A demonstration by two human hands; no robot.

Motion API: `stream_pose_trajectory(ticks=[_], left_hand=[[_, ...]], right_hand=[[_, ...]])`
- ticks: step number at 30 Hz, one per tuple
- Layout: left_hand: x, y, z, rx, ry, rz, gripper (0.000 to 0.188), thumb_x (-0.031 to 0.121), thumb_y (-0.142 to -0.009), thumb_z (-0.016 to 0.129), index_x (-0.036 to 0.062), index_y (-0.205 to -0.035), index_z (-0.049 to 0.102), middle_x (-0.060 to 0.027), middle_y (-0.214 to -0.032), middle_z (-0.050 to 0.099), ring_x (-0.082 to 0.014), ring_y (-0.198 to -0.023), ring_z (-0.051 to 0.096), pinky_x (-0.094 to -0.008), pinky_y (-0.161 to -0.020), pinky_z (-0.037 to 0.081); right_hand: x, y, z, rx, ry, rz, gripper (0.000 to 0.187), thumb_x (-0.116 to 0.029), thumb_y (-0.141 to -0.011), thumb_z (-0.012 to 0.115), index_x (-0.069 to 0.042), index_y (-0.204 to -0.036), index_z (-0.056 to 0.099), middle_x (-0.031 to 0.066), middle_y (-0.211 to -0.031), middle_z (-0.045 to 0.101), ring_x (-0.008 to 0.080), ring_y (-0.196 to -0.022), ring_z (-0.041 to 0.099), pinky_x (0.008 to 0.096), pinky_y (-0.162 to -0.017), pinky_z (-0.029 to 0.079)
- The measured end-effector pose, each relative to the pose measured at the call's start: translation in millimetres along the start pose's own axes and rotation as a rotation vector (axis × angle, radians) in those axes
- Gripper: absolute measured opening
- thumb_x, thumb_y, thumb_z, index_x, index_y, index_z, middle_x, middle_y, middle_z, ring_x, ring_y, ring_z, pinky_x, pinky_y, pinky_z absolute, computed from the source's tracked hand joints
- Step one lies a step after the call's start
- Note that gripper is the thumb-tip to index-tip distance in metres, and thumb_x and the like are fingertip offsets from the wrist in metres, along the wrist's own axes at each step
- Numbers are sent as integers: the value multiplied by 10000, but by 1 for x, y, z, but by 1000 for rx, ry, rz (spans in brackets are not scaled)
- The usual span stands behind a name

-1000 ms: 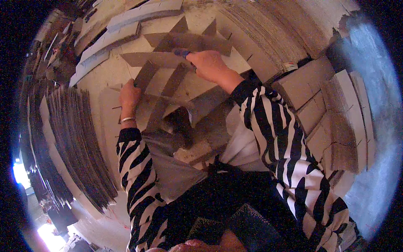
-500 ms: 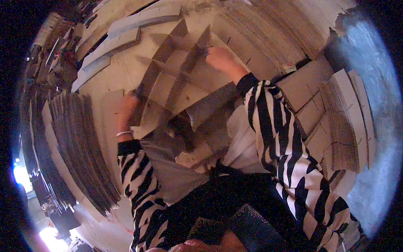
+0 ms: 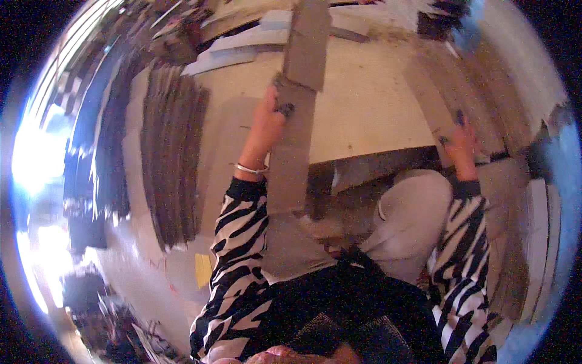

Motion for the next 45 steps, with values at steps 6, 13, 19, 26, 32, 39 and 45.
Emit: stream_pose_trajectory(ticks=[6, 13, 19, 26, 32, 39, 45], left_hand=[[89, 24, -200, 484, -700, 144, 335, -32, -729, 519, 39, -1049, 587, -184, -930, 593, -362, -833, 589, -426, -726, 486], [-9, 109, -322, 167, -1601, -398, 665, 87, -776, 603, 166, -1392, 368, -133, -1264, 498, -332, -1098, 533, -502, -831, 468], [-31, 129, -308, 236, -1630, -455, 430, 149, -738, 641, 88, -1152, 542, -121, -1292, 507, -325, -1122, 534, -513, -861, 454], [-54, 88, -153, 57, -1095, -100, 509, 231, -735, 647, 21, -1189, 547, -140, -1368, 448, -297, -1272, 411, -478, -992, 367], [-125, 109, -50, 115, -1301, -251, 539, 331, -716, 657, 2, -1135, 580, -185, -1268, 497, -317, -1178, 461, -476, -941, 360], [-156, 109, -53, -105, -1272, -215, 263, 153, -718, 632, 39, -955, 628, -120, -1007, 552, -282, -942, 539, -430, -796, 458], [-114, 117, -24, -182, -1228, -38, 151, 115, -695, 640, 86, -842, 620, -84, -1001, 576, -269, -974, 550, -385, -690, 505]], right_hand=[[109, -21, 110, 11, -277, 183, 519, -144, -833, 571, 5, -1317, 460, 208, -1317, 491, 372, -1227, 456, 415, -1017, 370], [97, -31, 86, 141, -707, 177, 477, -109, -823, 487, 14, -1284, 497, 250, -1286, 518, 371, -1220, 471, 402, -1015, 368], [1, -20, -6, -13, -624, 30, 414, -157, -908, 472, 10, -1287, 483, 236, -1235, 557, 345, -1150, 511, 361, -963, 386], [-151, -32, -29, -5, -736, -373, 309, -104, -812, 550, -27, -1111, 542, 271, -903, 598, 457, -877, 568, 497, -717, 446], [-201, -4, -23, -193, -369, -435, 230, -70, -766, 551, -73, -996, 533, 192, -851, 642, 399, -836, 618, 501, -698, 470], [-209, 5, -16, -102, -492, -526, 186, -60, -763, 547, -85, -947, 558, 164, -841, 645, 379, -822, 623, 490, -668, 477], [-230, 22, -44, 48, -698, -604, 209, -59, -748, 545, -86, -946, 602, 141, -861, 641, 363, -810, 622, 463, -661, 493]])
Point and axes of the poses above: each hand's wrist, its own y-axis away from the middle knuckle, its own z-axis out of the palm, x = y × z, the point moved 5 cm from there along -y, towards the middle knuckle
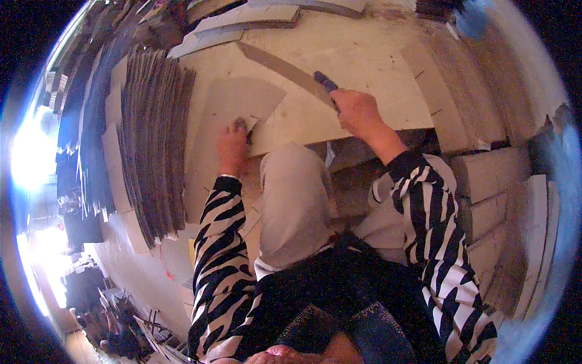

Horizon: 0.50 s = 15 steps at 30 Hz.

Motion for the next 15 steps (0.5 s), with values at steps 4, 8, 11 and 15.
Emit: stream_pose_trajectory(ticks=[4, 8, 11, 15], left_hand=[[9, -13, 4, 152, 339, -9, 207, 103, -700, 618, 57, -901, 638, -118, -965, 625, -280, -899, 588, -416, -665, 506], [23, -30, 12, -146, 978, -188, 260, 135, -778, 540, -4, -975, 638, -104, -841, 647, -218, -765, 591, -349, -673, 480], [55, -39, -1, -274, 1333, -165, 288, 167, -830, 511, -38, -980, 647, -54, -779, 633, -139, -722, 552, -303, -663, 457], [79, -43, -33, -350, 1631, -514, 275, 173, -850, 510, -47, -940, 648, -19, -767, 608, -105, -686, 518, -285, -622, 438]], right_hand=[[-30, 2, -11, 55, -70, -115, 180, -78, -756, 546, -78, -918, 626, 125, -849, 630, 343, -799, 624, 450, -656, 501], [-49, -1, 4, 68, -95, -198, 182, -76, -747, 554, -82, -914, 625, 110, -809, 612, 324, -763, 620, 443, -626, 497], [-41, -4, 17, 17, -25, -166, 241, -42, -713, 558, -96, -940, 617, 102, -777, 602, 332, -735, 603, 437, -596, 478], [-22, -1, 28, 1, -4, -152, 291, -58, -736, 559, -122, -1017, 599, 88, -765, 594, 324, -728, 603, 435, -596, 484]])
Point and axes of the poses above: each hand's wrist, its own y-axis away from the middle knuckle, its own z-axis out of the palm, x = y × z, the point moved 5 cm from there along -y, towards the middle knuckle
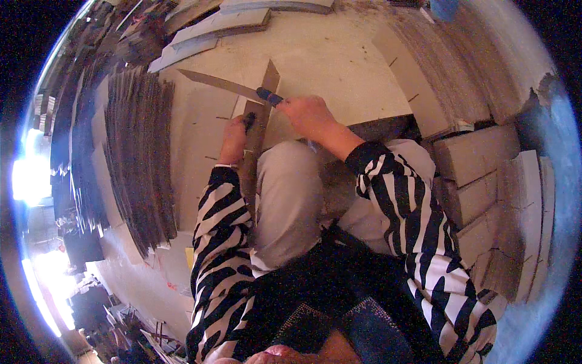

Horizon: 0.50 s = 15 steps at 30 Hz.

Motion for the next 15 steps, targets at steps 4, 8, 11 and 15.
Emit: stream_pose_trajectory(ticks=[4, 8, 11, 15], left_hand=[[-1, -7, 0, -59, -341, 197, 259, 149, -859, 490, -31, -959, 648, -24, -765, 618, -104, -681, 532, -279, -613, 444], [1, -11, 22, -247, -405, 229, 283, 139, -857, 495, -5, -1053, 639, -71, -901, 659, -144, -784, 583, -312, -657, 467], [-12, -21, 5, -40, -899, 497, 309, 179, -838, 550, 28, -1095, 631, -118, -1082, 641, -239, -997, 575, -372, -805, 458], [-57, 19, -129, 491, -1505, 469, 358, 291, -802, 590, 70, -1082, 633, -175, -1345, 456, -346, -1268, 405, -597, -985, 309]], right_hand=[[-4, -5, 14, -141, 76, -4, 386, -72, -765, 559, -142, -1144, 556, 94, -802, 619, 326, -752, 616, 444, -609, 489], [11, -5, -5, -235, 76, 134, 388, -89, -783, 560, -140, -1167, 541, 115, -851, 651, 342, -805, 636, 468, -636, 497], [37, 7, -21, -295, 145, 260, 294, -105, -806, 542, -121, -1098, 576, 132, -858, 664, 347, -829, 655, 487, -660, 512], [6, -19, 17, -362, 88, 204, 286, -99, -817, 529, -102, -1099, 574, 153, -885, 668, 351, -837, 656, 492, -659, 509]])
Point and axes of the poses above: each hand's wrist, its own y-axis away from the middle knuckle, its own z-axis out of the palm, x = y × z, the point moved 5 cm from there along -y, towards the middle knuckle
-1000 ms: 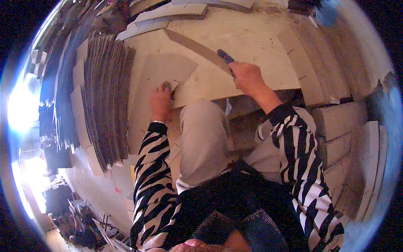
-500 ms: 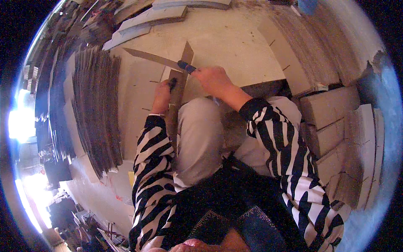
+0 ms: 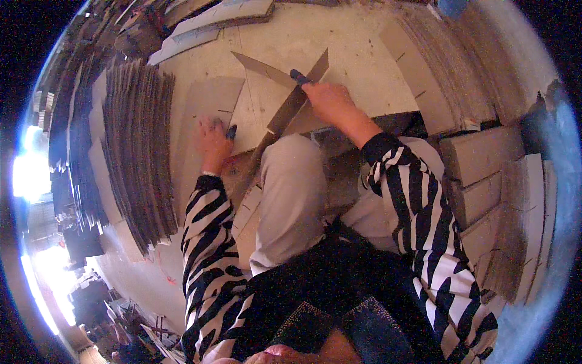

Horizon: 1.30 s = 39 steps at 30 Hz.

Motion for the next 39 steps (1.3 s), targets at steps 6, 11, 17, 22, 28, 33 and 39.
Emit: stream_pose_trajectory(ticks=[6, 11, 17, 22, 28, 33, 39], left_hand=[[90, 41, -52, -145, 65, 312, 436, 252, -713, 695, 50, -1086, 592, -109, -1441, 379, -312, -1296, 397, -488, -1076, 265], [45, 41, -43, -242, 86, 26, 297, 156, -761, 609, 74, -1047, 604, -130, -1167, 558, -322, -1073, 532, -484, -854, 411], [16, -31, -32, -70, 376, -281, 271, 98, -760, 560, 19, -1013, 619, -186, -886, 650, -369, -825, 623, -441, -699, 476], [29, -42, -19, -61, 810, -417, 225, 169, -797, 555, -8, -896, 651, -240, -789, 635, -410, -731, 609, -441, -648, 467], [56, -52, -22, -74, 859, -444, 212, 175, -782, 589, 0, -882, 655, -237, -791, 636, -403, -765, 624, -435, -662, 468], [-20, -68, -58, 61, 375, -301, 191, 159, -759, 613, 47, -906, 660, -203, -812, 651, -401, -780, 629, -473, -692, 495], [-2, -83, -83, 115, -141, -158, 132, 170, -748, 628, 76, -840, 632, -128, -883, 630, -340, -847, 629, -429, -703, 520]], right_hand=[[30, 24, -16, 36, -11, 91, 242, -102, -820, 524, -91, -1052, 590, 148, -851, 660, 357, -837, 646, 489, -677, 502], [-9, 14, -9, 202, -107, -162, 197, -103, -777, 549, -82, -964, 604, 128, -822, 639, 355, -786, 631, 468, -674, 500], [-22, 31, -26, 254, -75, -314, 234, -106, -719, 585, -90, -951, 607, 111, -844, 620, 332, -788, 619, 447, -650, 509], [-25, 22, -10, 238, -33, -295, 341, -110, -697, 620, -98, -1037, 598, 104, -841, 624, 317, -792, 627, 423, -643, 520], [-19, 31, -31, 391, -63, -312, 288, -44, -695, 564, -96, -976, 598, 91, -792, 582, 309, -741, 584, 420, -614, 479], [-28, 26, -38, 449, -115, -325, 306, -21, -667, 585, -79, -966, 600, 105, -801, 595, 319, -743, 586, 420, -605, 485], [-10, 33, -47, 516, -98, -288, 243, -84, -707, 565, -75, -947, 597, 109, -781, 595, 314, -725, 605, 425, -622, 503]])
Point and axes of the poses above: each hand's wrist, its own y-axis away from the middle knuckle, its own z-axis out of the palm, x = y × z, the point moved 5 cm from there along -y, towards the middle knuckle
